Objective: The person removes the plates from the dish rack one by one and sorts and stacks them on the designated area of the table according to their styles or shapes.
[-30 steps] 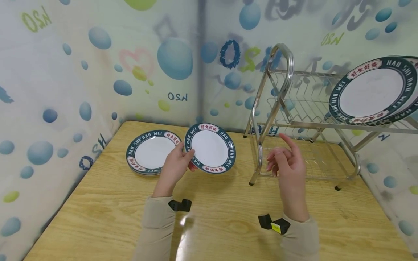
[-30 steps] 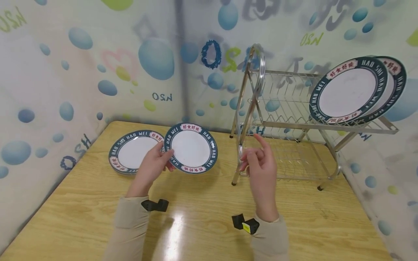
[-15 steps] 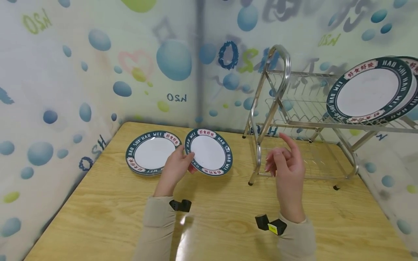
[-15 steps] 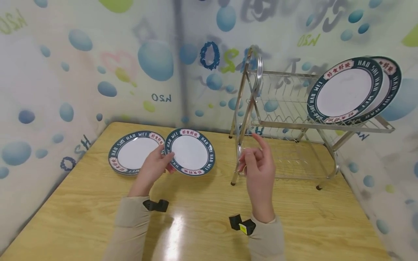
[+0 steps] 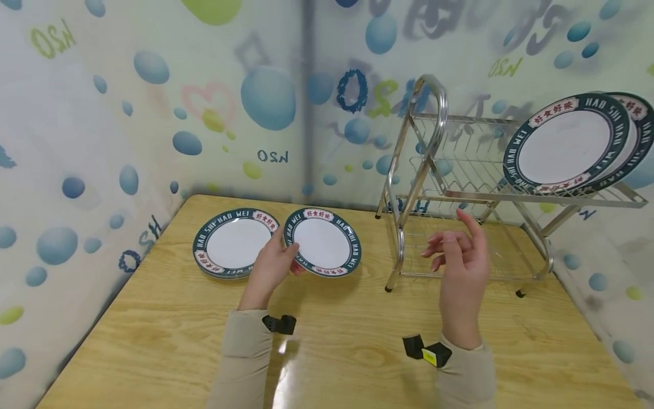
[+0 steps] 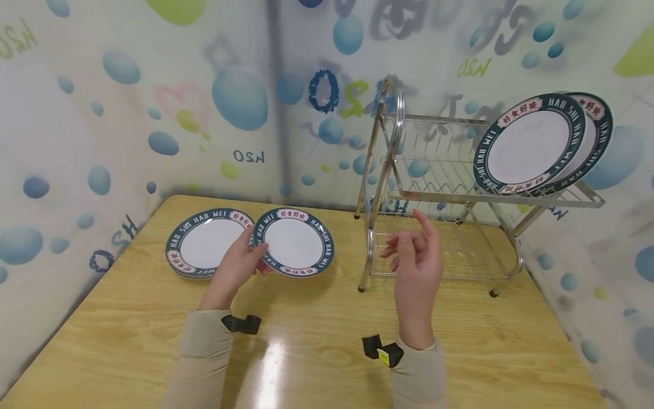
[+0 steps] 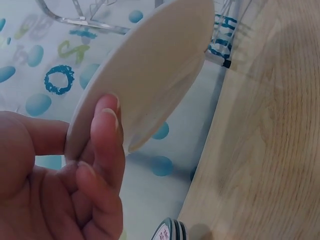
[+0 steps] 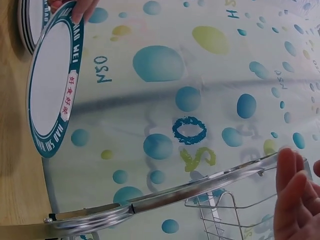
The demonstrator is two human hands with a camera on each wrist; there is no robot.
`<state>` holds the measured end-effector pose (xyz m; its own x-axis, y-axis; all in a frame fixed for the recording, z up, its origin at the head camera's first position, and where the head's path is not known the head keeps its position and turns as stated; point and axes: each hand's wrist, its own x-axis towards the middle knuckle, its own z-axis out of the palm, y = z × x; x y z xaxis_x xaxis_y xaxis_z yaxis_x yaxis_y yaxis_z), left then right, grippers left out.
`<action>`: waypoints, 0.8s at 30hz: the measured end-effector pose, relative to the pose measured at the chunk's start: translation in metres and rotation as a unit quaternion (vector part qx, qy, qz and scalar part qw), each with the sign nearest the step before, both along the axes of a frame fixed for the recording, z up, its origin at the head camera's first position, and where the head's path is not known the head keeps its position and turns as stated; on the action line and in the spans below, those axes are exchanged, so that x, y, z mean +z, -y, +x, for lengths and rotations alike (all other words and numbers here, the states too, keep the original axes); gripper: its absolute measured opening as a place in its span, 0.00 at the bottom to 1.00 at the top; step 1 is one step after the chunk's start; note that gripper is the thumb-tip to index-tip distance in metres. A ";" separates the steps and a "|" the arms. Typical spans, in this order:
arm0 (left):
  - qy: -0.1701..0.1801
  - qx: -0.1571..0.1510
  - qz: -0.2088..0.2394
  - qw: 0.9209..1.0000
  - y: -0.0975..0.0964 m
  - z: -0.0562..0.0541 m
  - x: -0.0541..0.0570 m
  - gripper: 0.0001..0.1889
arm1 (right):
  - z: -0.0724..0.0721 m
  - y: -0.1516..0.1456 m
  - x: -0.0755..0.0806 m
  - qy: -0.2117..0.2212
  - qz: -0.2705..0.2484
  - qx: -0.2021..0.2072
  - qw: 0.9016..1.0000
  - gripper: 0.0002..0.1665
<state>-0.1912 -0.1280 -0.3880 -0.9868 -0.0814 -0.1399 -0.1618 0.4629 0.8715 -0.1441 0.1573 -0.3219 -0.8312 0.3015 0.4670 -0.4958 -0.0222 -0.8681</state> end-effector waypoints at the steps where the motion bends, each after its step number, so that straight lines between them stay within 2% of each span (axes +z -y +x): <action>1: 0.000 0.001 0.003 1.000 0.000 0.000 -0.001 0.32 | 0.000 -0.001 0.000 -0.005 -0.005 -0.003 1.000 0.22; 7: -0.004 -0.007 0.005 1.000 -0.002 0.000 -0.004 0.33 | -0.001 -0.005 0.000 -0.037 -0.027 -0.010 0.999 0.22; 18: 0.008 -0.018 0.004 1.000 -0.002 0.002 -0.002 0.33 | 0.002 -0.012 0.007 -0.047 -0.024 -0.045 0.998 0.21; 24: 0.016 -0.018 -0.005 1.000 0.000 -0.001 -0.008 0.33 | 0.003 -0.024 0.012 -0.057 -0.032 -0.076 0.995 0.21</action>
<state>-0.1919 -0.1277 -0.3960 -0.9841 -0.0473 -0.1714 -0.1730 0.4773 0.8615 -0.1410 0.1814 -0.3101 -0.7163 0.4525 0.5312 -0.5929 0.0069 -0.8053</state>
